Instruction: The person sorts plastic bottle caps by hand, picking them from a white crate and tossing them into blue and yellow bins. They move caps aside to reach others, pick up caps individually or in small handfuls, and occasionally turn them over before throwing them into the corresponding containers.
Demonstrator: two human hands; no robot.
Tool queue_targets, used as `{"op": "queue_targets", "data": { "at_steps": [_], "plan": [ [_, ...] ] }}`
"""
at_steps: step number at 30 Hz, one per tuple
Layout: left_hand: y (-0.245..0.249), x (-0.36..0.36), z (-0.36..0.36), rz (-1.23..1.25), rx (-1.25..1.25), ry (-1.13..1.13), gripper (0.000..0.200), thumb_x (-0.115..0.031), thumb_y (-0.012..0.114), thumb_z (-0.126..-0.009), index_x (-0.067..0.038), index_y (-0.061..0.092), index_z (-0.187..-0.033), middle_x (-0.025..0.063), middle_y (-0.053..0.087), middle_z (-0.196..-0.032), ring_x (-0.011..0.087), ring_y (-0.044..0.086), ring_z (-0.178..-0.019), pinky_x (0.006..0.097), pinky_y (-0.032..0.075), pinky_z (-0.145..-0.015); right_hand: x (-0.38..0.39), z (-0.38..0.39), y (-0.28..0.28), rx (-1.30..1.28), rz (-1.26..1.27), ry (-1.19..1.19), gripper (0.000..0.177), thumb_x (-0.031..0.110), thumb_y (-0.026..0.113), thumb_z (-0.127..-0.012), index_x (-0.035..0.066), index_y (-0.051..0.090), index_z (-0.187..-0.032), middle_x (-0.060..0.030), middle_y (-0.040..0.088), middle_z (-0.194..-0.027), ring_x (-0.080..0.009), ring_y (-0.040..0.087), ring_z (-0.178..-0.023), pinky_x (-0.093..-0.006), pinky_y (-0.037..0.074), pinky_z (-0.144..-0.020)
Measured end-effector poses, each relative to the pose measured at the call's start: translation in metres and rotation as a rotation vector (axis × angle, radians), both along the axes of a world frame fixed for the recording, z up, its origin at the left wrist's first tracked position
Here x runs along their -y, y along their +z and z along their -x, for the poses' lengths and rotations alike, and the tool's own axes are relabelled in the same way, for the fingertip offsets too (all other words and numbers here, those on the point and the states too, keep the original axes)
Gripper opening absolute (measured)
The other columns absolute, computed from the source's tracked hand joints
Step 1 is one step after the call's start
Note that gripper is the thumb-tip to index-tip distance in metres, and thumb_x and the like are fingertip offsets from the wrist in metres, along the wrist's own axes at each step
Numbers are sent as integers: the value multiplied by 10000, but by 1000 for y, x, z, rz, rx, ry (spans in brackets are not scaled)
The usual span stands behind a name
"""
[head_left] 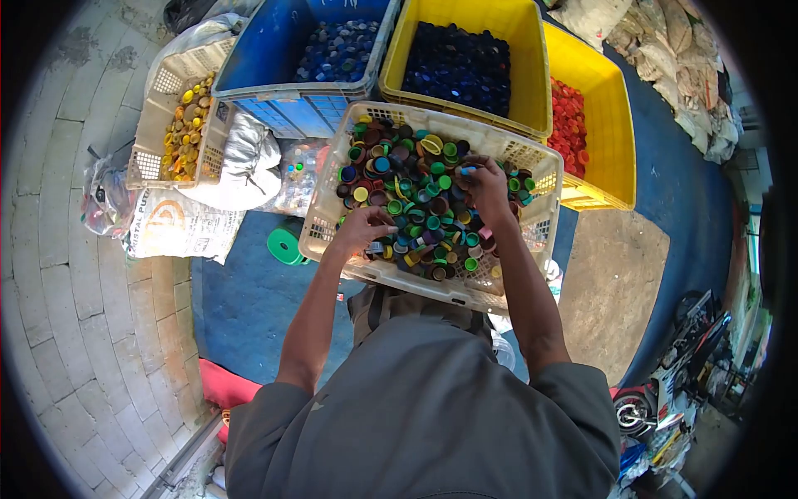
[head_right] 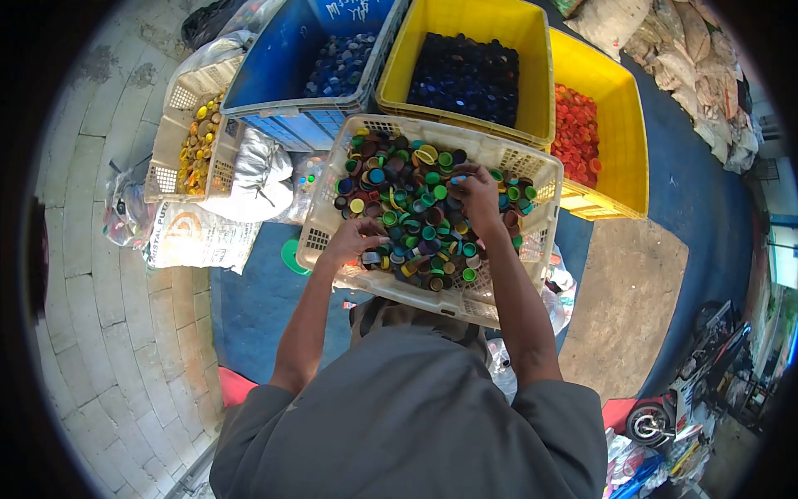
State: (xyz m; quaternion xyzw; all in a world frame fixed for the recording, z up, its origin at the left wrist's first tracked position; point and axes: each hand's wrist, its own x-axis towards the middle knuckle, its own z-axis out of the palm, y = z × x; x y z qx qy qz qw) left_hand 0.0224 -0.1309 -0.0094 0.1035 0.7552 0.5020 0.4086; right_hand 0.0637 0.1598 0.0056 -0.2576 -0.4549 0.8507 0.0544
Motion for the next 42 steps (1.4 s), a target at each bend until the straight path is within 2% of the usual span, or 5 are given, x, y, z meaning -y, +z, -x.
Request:
{"op": "queue_targets", "data": {
  "at_steps": [4, 9, 27, 34, 42],
  "plan": [
    [-6, -10, -4, 141, -75, -279, 223, -225, 777, -754, -73, 720, -907, 85, 695, -849, 206, 660, -803, 330, 509, -733, -13, -28, 10, -15, 269, 17, 189, 65, 564, -833, 30, 570, -1019, -61, 598, -923, -149, 562, -710, -291, 494, -715],
    [-7, -23, -12, 486, -486, -851, 140, -237, 710, -760, -175, 750, -879, 144, 687, -851, 288, 673, -840, 384, 534, -693, 15, -47, 12, 85, -533, 441, 197, 130, 660, -777, 15, 643, -937, -49, 607, -769, -170, 576, -675, -311, 462, -653],
    [-23, -41, -19, 504, -912, -1147, 94, -183, 676, -754, -103, 724, -772, 132, 704, -806, 289, 703, -787, 388, 542, -658, 59, -72, 9, -146, -1469, 1035, 209, 174, 667, -780, 82, 655, -967, -139, 592, -843, -360, 623, -810, -451, 498, -688],
    [-24, -44, -5, 446, -803, -1130, 159, -191, 719, -707, -76, 738, -816, 160, 707, -827, 335, 691, -788, 415, 551, -675, 83, -73, -10, -299, -1542, 1169, 165, 179, 599, -807, 86, 654, -932, -125, 602, -848, -322, 645, -818, -437, 504, -695],
    [12, -14, 39, -11, -351, -303, 259, -262, 763, -789, -39, 727, -915, 91, 692, -778, 190, 609, -629, 306, 490, -595, 95, -70, -27, -693, -1771, 1190, 81, 181, 571, -810, 131, 635, -805, -38, 586, -903, -214, 580, -910, -359, 466, -762]
  ]
}}
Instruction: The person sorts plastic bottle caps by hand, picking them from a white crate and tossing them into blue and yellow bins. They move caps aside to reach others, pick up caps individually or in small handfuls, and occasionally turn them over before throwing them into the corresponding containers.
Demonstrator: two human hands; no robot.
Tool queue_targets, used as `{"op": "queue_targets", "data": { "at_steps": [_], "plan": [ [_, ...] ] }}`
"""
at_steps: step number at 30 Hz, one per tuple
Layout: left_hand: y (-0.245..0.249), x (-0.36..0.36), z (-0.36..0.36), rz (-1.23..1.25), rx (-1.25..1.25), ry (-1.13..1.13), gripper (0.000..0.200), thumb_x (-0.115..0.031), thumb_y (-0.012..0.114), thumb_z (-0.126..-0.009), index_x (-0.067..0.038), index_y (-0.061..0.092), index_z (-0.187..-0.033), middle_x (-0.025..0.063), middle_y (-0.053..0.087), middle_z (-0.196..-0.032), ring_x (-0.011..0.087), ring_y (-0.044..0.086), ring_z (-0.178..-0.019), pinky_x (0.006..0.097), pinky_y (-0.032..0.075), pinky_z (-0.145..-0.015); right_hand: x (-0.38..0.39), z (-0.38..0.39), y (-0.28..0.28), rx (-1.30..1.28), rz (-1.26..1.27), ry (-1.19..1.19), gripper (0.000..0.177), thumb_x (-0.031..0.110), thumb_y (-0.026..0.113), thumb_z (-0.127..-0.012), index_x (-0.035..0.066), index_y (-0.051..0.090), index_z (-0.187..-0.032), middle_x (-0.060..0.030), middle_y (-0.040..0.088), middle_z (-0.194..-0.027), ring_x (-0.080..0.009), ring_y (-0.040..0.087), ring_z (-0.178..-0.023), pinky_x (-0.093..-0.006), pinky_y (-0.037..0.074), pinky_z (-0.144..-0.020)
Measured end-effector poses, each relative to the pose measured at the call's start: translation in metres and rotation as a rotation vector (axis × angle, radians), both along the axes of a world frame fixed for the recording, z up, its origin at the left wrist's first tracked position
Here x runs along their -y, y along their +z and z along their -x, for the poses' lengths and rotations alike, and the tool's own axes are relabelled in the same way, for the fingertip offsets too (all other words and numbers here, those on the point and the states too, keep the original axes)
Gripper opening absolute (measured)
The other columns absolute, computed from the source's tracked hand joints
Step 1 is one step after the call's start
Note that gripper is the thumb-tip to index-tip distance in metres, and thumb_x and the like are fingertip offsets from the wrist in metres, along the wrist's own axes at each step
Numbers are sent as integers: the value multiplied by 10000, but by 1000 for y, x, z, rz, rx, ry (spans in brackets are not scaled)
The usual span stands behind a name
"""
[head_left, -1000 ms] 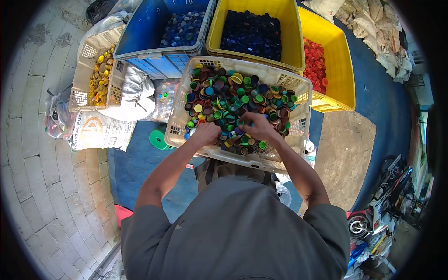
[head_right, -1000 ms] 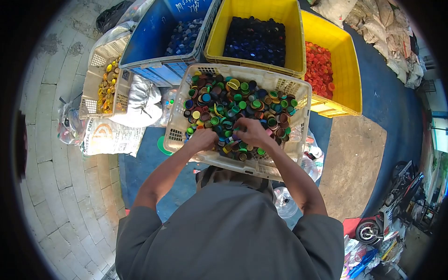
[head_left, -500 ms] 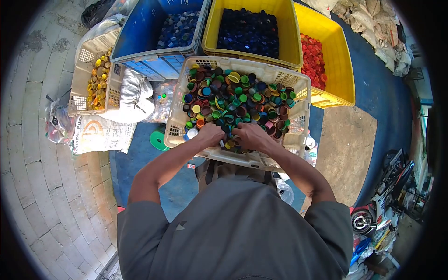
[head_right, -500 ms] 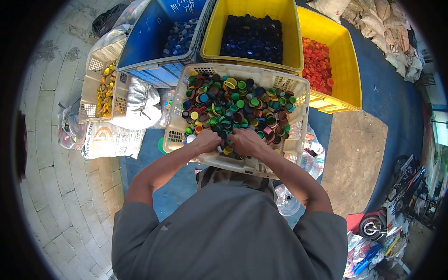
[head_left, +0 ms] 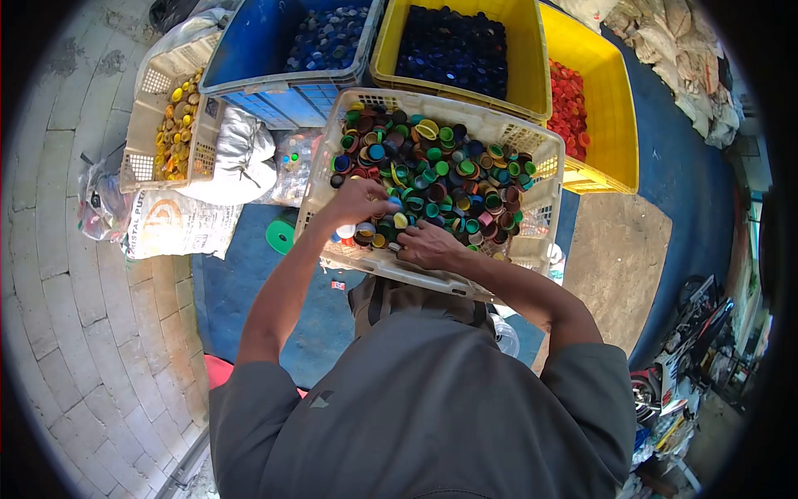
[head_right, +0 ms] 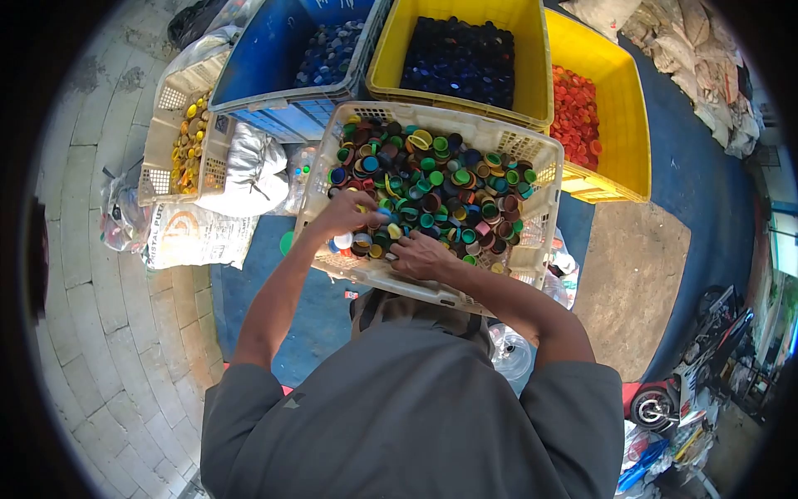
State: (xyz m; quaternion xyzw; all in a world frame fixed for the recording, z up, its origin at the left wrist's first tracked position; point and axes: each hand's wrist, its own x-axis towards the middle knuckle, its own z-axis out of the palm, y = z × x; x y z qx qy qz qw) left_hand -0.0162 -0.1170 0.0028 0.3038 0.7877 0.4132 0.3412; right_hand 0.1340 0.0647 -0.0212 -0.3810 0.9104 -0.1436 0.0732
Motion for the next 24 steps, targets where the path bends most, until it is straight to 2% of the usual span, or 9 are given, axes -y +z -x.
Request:
{"op": "queue_targets", "data": {
  "at_steps": [1, 4, 7, 11, 14, 17, 20, 23, 24],
  "plan": [
    [5, 9, 3, -87, 49, 146, 208, -241, 749, -819, -48, 723, -890, 75, 685, -759, 144, 585, -589, 275, 475, -553, 4, 2, -1, -29, -6, 51, 81, 186, 571, -804, 140, 633, -782, -22, 582, -904, -200, 563, -917, -346, 457, -771],
    [33, 36, 17, -151, 491, 503, 224, -237, 731, -832, -35, 635, -822, 47, 665, -733, 67, 457, -451, 253, 362, -411, 13, 11, -9, -49, -60, 179, 89, 202, 580, -782, 154, 638, -735, 4, 579, -900, -182, 533, -941, -326, 439, -793],
    [37, 58, 14, -486, 678, 667, 167, -174, 696, -848, -68, 569, -828, 57, 654, -717, 16, 331, -396, 198, 262, -367, 22, 15, -18, -9, -102, 205, 153, 228, 583, -790, 139, 654, -689, 0, 592, -881, -181, 524, -996, -350, 429, -848],
    [28, 74, 1, -487, 706, 755, 116, -124, 668, -857, -47, 589, -893, 63, 657, -724, 17, 339, -396, 192, 303, -375, 19, 18, -18, 28, -46, 163, 155, 218, 610, -774, 101, 653, -681, -10, 597, -858, -194, 535, -1001, -354, 436, -861],
    [34, 73, -7, -452, 664, 764, 133, -112, 662, -857, -39, 606, -953, 66, 659, -726, 18, 343, -398, 185, 314, -382, 17, 16, -24, 99, 218, -51, 131, 175, 594, -785, 64, 641, -736, -43, 622, -872, -232, 579, -868, -354, 466, -778],
    [41, 76, -9, -521, 695, 747, 162, -131, 645, -875, -31, 613, -998, 73, 654, -746, 28, 351, -397, 184, 328, -394, 6, 28, 12, 606, 574, -339, 142, 161, 549, -801, 31, 601, -781, -91, 638, -863, -244, 592, -702, -353, 481, -656],
    [26, 86, -11, -765, 870, 790, 158, -190, 598, -921, -41, 600, -973, 106, 646, -806, 41, 373, -408, 184, 333, -391, -6, 39, -1, 1258, 1182, -695, 152, 169, 535, -819, 25, 556, -774, -118, 636, -791, -231, 578, -595, -339, 465, -569],
    [29, 84, -17, -978, 1008, 881, 169, -223, 553, -954, -57, 581, -978, 83, 609, -834, 72, 449, -502, 204, 364, -415, 3, 52, 29, 1495, 1547, -867, 221, 225, 561, -858, 45, 514, -738, -92, 589, -700, -175, 556, -559, -309, 433, -513],
    [32, 83, -19, -1004, 1025, 897, 168, -228, 550, -958, -64, 574, -981, 71, 594, -826, 84, 467, -541, 210, 369, -421, 10, 57, 30, 1507, 1527, -1037, 277, 280, 598, -883, 60, 506, -742, -67, 556, -634, -161, 520, -518, -307, 402, -483]
  ]
}}
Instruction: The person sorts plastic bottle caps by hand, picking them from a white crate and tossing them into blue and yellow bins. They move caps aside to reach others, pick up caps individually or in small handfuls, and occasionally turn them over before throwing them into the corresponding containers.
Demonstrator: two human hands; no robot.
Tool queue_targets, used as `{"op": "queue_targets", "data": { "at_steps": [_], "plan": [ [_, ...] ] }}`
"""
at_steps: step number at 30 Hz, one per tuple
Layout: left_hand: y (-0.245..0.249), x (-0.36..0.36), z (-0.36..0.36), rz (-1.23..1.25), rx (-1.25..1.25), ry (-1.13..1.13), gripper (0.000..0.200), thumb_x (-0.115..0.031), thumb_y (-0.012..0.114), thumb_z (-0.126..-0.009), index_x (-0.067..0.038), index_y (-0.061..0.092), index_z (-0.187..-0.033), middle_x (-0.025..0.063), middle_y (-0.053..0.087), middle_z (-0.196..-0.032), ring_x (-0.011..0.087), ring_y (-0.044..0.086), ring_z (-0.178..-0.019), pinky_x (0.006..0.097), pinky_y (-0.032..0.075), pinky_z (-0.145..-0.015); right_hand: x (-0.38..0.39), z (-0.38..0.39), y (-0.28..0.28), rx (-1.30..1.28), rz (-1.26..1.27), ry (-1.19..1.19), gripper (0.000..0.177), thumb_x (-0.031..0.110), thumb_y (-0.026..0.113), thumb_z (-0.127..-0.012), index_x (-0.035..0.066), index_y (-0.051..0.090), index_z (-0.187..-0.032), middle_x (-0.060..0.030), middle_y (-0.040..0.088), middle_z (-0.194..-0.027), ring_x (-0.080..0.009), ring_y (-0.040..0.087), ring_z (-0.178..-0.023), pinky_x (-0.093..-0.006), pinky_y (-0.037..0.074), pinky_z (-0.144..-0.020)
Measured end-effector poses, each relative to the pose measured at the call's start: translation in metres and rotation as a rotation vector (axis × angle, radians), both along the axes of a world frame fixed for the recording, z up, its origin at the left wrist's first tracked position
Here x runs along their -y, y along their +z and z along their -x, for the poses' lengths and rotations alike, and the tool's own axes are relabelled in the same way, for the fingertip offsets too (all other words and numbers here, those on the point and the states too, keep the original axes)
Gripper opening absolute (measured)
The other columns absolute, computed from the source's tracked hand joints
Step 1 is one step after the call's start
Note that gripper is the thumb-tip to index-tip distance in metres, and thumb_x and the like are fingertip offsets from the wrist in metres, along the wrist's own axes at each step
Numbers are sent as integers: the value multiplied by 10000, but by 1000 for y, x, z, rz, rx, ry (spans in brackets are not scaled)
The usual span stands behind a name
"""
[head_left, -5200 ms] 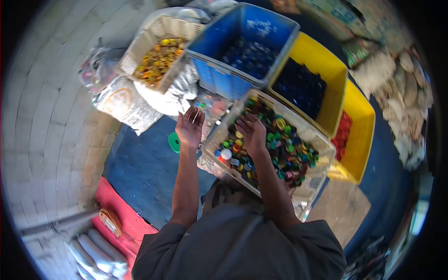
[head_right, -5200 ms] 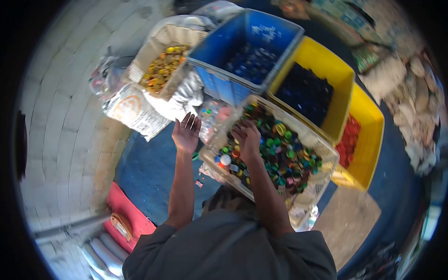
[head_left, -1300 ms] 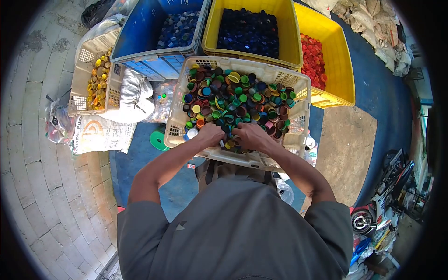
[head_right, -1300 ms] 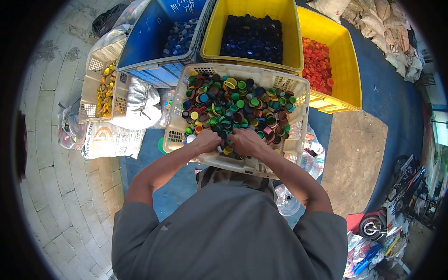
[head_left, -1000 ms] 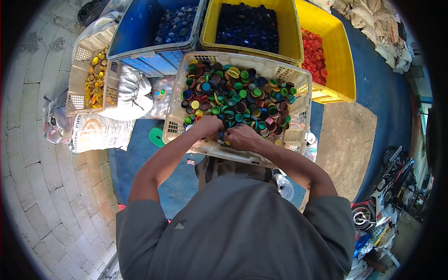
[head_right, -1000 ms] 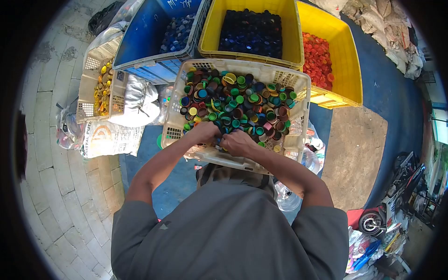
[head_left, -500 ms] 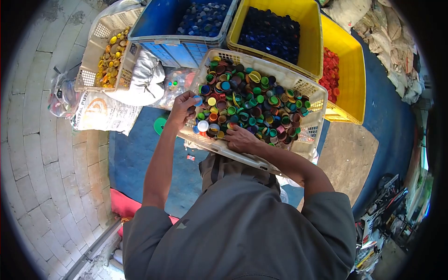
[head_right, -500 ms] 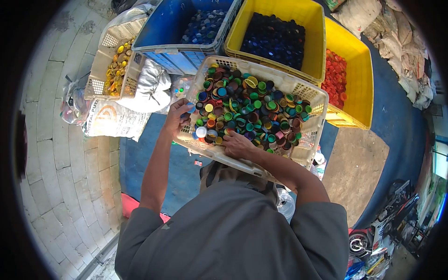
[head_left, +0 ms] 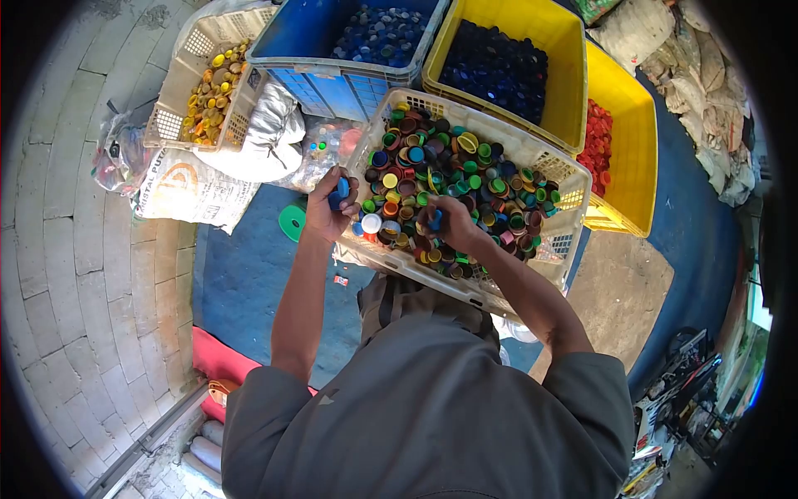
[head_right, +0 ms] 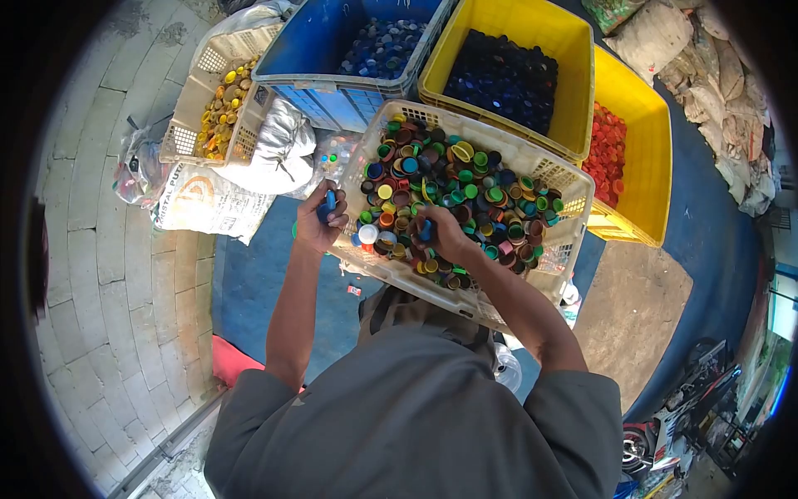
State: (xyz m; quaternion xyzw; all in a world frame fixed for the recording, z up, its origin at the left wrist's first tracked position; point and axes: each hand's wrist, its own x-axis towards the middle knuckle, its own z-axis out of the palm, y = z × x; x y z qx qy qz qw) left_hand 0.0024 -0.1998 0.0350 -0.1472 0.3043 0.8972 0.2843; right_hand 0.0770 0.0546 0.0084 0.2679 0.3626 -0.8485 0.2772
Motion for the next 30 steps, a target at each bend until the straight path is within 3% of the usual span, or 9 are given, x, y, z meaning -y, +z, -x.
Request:
{"op": "queue_targets", "data": {
  "at_steps": [3, 4, 7, 8, 12, 18, 22, 28, 30],
  "plan": [
    [9, 3, -5, -46, 24, 60, 159, -238, 546, -962, -81, 554, -988, 44, 554, -796, 117, 509, -640, 224, 380, -438, 22, 22, -14, -274, -421, 331, 310, 325, 638, -885, 60, 519, -774, -39, 549, -619, -159, 504, -513, -308, 404, -482],
    [9, 6, -8, -48, 15, 69, 155, -235, 548, -959, -84, 549, -991, 39, 543, -783, 127, 516, -661, 227, 381, -443, 31, 30, -6, -360, -590, 484, 292, 292, 713, -818, 45, 557, -827, -81, 609, -640, -234, 593, -561, -358, 453, -507],
    [18, 9, -17, 15, 4, 115, 164, -176, 555, -919, -68, 549, -1042, 30, 525, -757, 153, 526, -679, 248, 400, -484, 62, 39, -13, -1205, -1192, 668, 274, 237, 740, -756, 45, 599, -891, -136, 662, -718, -288, 669, -666, -404, 500, -562],
    [18, 12, -21, 44, -3, 124, 182, -161, 555, -909, -61, 549, -1060, 29, 524, -756, 156, 527, -681, 253, 404, -493, 72, 40, -13, -1100, -1331, 916, 309, 205, 752, -690, 67, 624, -935, -149, 684, -791, -314, 689, -757, -440, 519, -613],
    [22, 21, -33, 77, 8, 186, 258, -128, 553, -889, -30, 538, -1127, 38, 542, -777, 153, 524, -668, 255, 401, -516, 100, 49, -20, -1212, -1434, 1277, 306, 208, 762, -652, 76, 641, -900, -120, 696, -801, -315, 690, -780, -432, 527, -631],
    [11, 37, -47, 83, 16, 253, 302, -176, 564, -895, -28, 540, -1157, 30, 559, -788, 134, 523, -664, 261, 418, -553, 72, 44, -23, -1135, -1357, 1049, 367, 312, 718, -662, 50, 657, -912, -156, 663, -738, -345, 668, -728, -456, 519, -631],
    [9, 39, -54, 57, 61, 296, 287, -189, 568, -904, -16, 558, -1132, 27, 539, -780, 130, 503, -669, 250, 395, -548, 46, 62, 7, -870, -1152, 1641, 257, 276, 682, -654, 90, 714, -828, -140, 678, -777, -341, 665, -766, -426, 533, -659],
    [4, 37, -60, 31, 78, 300, 314, -191, 565, -896, -15, 535, -1153, 24, 536, -768, 133, 513, -670, 264, 401, -561, 85, 55, -35, -1286, -1319, 1138, 205, 222, 644, -717, 129, 695, -892, -104, 681, -799, -323, 672, -762, -438, 519, -618],
    [6, 36, -59, 26, 68, 305, 308, -190, 565, -897, -14, 535, -1148, 24, 537, -764, 134, 514, -667, 265, 402, -565, 104, 52, -38, -1336, -1330, 1270, 177, 201, 633, -755, 153, 690, -915, -97, 675, -787, -317, 674, -761, -437, 523, -620]
  ]
}}
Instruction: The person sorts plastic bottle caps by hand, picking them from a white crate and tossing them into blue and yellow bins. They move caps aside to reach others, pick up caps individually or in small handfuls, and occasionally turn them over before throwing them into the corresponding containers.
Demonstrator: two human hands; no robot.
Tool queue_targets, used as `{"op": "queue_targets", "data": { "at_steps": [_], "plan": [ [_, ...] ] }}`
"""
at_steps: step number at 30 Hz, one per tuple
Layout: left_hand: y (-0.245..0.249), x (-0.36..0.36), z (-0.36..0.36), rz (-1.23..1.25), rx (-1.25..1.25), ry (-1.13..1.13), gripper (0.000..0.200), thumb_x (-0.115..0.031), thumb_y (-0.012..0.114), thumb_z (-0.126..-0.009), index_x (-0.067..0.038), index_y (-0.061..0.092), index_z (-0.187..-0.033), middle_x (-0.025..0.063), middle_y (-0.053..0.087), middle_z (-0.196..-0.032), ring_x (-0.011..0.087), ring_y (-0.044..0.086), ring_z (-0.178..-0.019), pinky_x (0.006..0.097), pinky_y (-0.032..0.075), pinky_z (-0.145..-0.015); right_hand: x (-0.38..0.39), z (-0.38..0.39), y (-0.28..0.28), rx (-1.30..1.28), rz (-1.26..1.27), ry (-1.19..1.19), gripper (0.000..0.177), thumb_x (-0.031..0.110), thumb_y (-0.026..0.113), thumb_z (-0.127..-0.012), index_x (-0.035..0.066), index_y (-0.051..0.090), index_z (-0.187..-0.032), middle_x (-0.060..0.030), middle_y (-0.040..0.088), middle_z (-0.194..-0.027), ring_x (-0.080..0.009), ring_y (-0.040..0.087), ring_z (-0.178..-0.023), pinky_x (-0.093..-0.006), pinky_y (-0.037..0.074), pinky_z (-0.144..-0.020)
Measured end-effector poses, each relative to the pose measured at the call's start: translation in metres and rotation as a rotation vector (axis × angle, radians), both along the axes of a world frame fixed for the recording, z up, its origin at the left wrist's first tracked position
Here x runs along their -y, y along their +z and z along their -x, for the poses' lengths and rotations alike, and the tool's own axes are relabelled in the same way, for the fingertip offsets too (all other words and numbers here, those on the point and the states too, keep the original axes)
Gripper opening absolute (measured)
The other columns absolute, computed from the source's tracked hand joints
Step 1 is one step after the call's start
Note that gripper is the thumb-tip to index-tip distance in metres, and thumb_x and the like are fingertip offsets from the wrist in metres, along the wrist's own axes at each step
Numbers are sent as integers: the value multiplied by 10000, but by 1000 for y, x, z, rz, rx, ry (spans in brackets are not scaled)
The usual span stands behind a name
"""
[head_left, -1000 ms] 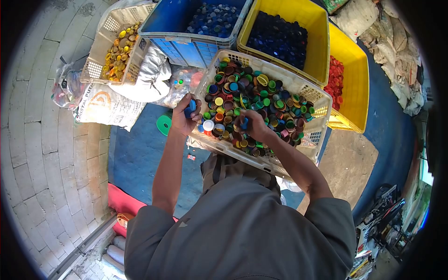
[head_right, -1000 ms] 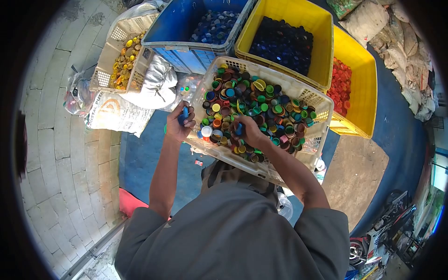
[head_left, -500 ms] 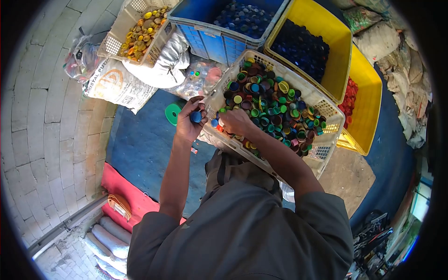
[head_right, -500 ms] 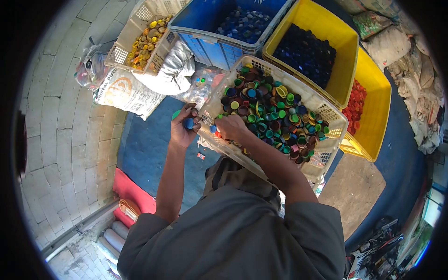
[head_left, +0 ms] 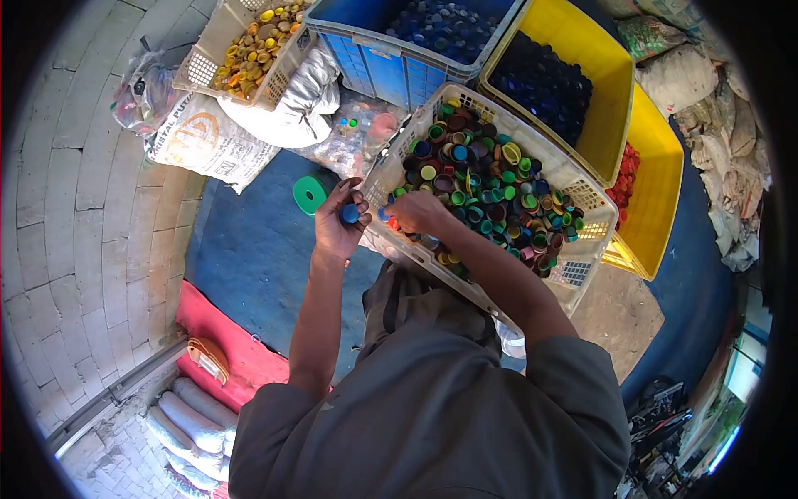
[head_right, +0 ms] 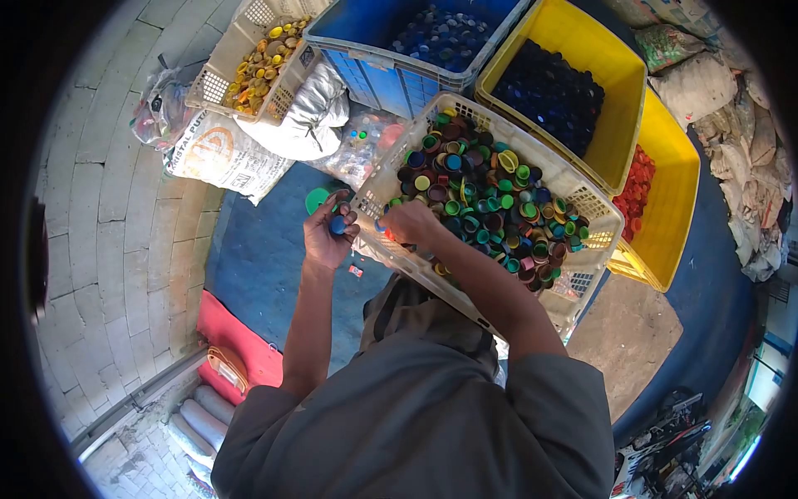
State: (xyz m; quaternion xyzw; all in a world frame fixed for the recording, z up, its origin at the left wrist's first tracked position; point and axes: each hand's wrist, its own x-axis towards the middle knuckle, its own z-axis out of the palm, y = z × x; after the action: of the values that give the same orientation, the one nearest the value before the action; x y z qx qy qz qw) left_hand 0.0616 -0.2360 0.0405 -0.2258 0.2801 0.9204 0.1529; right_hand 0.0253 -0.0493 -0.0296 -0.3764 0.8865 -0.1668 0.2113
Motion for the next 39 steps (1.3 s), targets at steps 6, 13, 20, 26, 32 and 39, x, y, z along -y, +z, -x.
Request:
{"op": "queue_targets", "data": {
  "at_steps": [6, 13, 20, 26, 32, 39],
  "plan": [
    [0, 5, -8, -2, 9, 40, 287, -185, 559, -907, -4, 541, -1129, 33, 542, -753, 140, 508, -657, 264, 400, -563, 17, -6, -41, -2, -4, -87, 198, 194, 660, -796, 194, 653, -994, -80, 614, -911, -303, 661, -795, -417, 522, -650],
    [-2, 2, -12, 8, 36, 38, 262, -177, 549, -922, -4, 544, -1119, 40, 543, -764, 143, 500, -675, 253, 397, -561, -29, -5, -23, 248, 608, -428, 142, 204, 610, -861, 69, 608, -905, -104, 630, -852, -224, 624, -695, -373, 482, -595],
    [-9, -9, -2, -2, 14, 8, 222, -172, 579, -897, -39, 558, -1073, 29, 558, -765, 158, 538, -693, 275, 437, -596, -63, -6, 11, 1451, 1239, -950, 99, 137, 474, -782, 97, 461, -871, -167, 660, -892, -183, 531, -560, -287, 385, -506],
    [5, -16, -2, -5, -8, 6, 207, -168, 563, -913, -15, 567, -1052, 41, 546, -774, 150, 518, -703, 257, 439, -587, -33, 1, -25, 1323, 1018, -794, 207, 161, 575, -782, 52, 556, -957, -157, 665, -806, -221, 583, -586, -355, 430, -516],
    [4, -7, -10, -21, 26, 67, 251, -176, 563, -914, 6, 552, -1087, 41, 545, -784, 151, 520, -705, 256, 437, -593, 15, -5, -15, 167, 167, -376, 190, 254, 680, -783, 76, 700, -846, -169, 695, -817, -328, 692, -802, -433, 542, -714],
    [-2, 0, -15, 12, 29, 70, 232, -198, 578, -903, -32, 564, -1065, 29, 561, -781, 142, 540, -708, 274, 450, -605, 24, -1, -31, 153, -41, -297, 234, 217, 730, -715, 78, 690, -898, -157, 692, -849, -338, 686, -807, -439, 543, -694]
  ]
}}
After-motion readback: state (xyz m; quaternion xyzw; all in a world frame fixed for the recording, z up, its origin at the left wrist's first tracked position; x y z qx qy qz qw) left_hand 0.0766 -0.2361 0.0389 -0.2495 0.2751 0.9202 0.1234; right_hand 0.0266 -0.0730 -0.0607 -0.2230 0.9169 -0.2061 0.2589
